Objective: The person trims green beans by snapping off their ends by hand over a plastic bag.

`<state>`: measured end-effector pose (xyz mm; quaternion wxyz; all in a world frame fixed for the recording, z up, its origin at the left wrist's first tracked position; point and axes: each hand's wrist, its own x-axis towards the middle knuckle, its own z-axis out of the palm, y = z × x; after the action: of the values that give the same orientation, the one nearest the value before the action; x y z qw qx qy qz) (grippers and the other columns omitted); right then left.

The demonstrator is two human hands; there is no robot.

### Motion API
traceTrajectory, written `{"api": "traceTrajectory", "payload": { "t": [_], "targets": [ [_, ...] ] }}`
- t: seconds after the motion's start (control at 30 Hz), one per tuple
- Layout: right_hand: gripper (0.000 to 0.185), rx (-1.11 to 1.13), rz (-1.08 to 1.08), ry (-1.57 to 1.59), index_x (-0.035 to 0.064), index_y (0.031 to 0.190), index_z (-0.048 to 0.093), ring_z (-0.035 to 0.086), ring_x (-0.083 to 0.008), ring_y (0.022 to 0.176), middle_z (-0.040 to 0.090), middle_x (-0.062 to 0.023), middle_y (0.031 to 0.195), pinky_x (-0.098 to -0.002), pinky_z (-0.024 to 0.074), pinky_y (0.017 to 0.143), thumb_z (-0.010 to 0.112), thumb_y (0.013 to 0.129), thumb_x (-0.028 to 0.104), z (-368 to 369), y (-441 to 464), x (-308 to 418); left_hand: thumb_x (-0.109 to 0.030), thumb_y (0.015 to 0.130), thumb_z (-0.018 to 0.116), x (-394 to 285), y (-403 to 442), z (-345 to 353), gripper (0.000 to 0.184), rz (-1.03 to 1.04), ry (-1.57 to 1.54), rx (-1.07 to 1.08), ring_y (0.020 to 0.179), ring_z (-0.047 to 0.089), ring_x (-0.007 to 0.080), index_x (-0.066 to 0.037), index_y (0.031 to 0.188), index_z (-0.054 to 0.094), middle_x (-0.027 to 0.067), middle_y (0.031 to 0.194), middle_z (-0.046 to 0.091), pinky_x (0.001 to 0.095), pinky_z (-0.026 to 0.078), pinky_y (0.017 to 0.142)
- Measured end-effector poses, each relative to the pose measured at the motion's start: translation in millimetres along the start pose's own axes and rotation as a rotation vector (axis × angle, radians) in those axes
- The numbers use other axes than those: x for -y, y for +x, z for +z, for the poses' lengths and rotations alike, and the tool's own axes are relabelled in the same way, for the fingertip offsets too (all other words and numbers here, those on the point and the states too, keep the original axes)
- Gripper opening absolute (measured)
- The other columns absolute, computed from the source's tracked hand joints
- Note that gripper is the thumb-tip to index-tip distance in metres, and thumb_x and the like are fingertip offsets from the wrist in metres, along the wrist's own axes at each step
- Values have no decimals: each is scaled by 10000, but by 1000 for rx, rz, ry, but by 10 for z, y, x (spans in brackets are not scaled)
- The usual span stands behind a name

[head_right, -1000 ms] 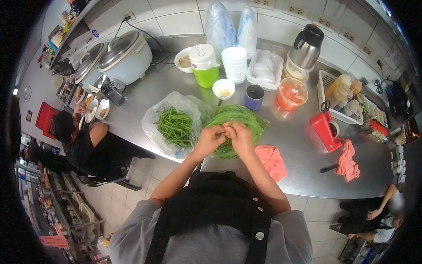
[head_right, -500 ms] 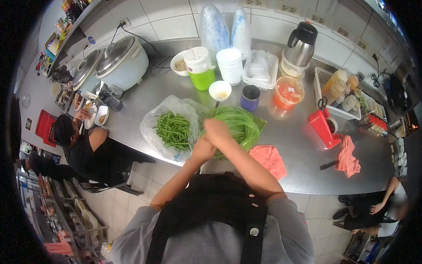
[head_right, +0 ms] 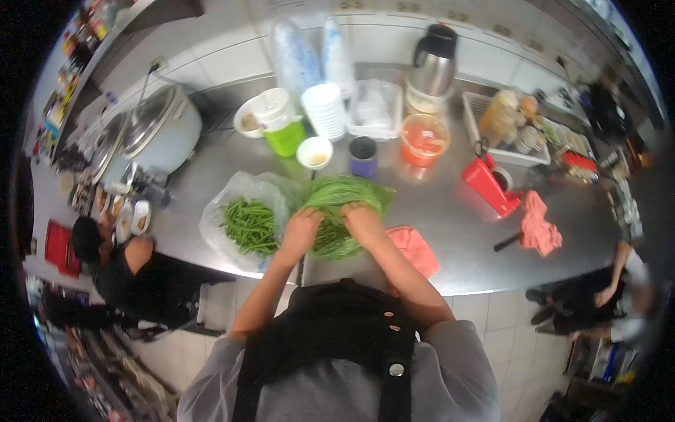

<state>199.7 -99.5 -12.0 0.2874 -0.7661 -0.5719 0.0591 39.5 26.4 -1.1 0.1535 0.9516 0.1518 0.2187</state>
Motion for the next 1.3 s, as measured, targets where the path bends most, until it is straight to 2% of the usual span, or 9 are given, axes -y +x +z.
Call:
{"api": "traceTrajectory", "payload": {
  "t": [0.3,0.43,0.5,0.57,0.6,0.63,0.8,1.07,1.3],
  "targets": [
    [152,36,26,152,57,991,653,631,-360,939,635,-153,1001,-443,504,793,593,853,78,-138,-65,130,-46,799,654,-202,55,-212,57,-62,-306,-12,768,627,356,4,818,632,166,802,634,429,489,682],
    [171,-16,-76,339,19,1034,640,620,-389,927,626,-166,1027,-446,500,774,597,877,72,-177,-56,216,-21,845,570,-226,46,-261,58,-154,-541,-55,725,621,259,17,824,608,119,735,613,344,482,699],
    [134,-120,-145,370,-7,1008,621,655,-331,840,638,-162,954,-399,519,727,584,899,62,-180,-23,305,-108,908,533,-131,2,-138,131,-597,-1254,-127,789,597,197,6,899,596,66,794,622,312,470,790],
    [88,-41,45,748,-22,964,597,663,-227,752,634,-137,867,-329,520,682,571,914,47,-272,7,452,-159,959,495,-93,3,-131,164,-507,-1413,-104,866,580,161,-23,932,582,38,847,605,303,452,860],
    [87,-46,92,850,-17,938,577,634,-127,704,624,-88,820,-271,509,652,540,958,59,-328,31,514,-168,970,493,-130,19,-165,169,-578,-1493,-162,890,572,148,-35,916,581,35,857,595,301,450,871],
    [87,-52,92,846,-17,938,577,634,-127,704,624,-88,820,-271,509,652,540,958,59,-327,65,522,-177,981,491,-154,26,-181,177,-651,-1571,-219,914,564,136,-46,901,580,32,868,585,299,447,881],
    [134,-246,165,1051,28,1100,528,620,-94,686,652,-56,840,-250,515,629,482,1023,127,-375,182,501,-269,1040,469,-340,-31,-206,345,-497,-1207,73,926,625,132,18,1151,626,52,952,665,297,482,864],
    [195,-147,227,1067,29,1186,488,636,-111,701,686,-93,935,-241,528,634,467,1034,149,-346,153,391,-242,1012,531,-322,-52,-238,281,-609,-1238,66,857,626,121,17,1054,633,53,888,659,265,493,818],
    [177,-73,263,1136,16,1180,471,632,-115,692,679,-103,914,-244,532,627,457,1033,115,-373,130,403,-175,943,597,-300,-39,-176,170,-498,-1149,36,788,598,118,-7,962,623,30,828,631,262,469,728]
  ]
}}
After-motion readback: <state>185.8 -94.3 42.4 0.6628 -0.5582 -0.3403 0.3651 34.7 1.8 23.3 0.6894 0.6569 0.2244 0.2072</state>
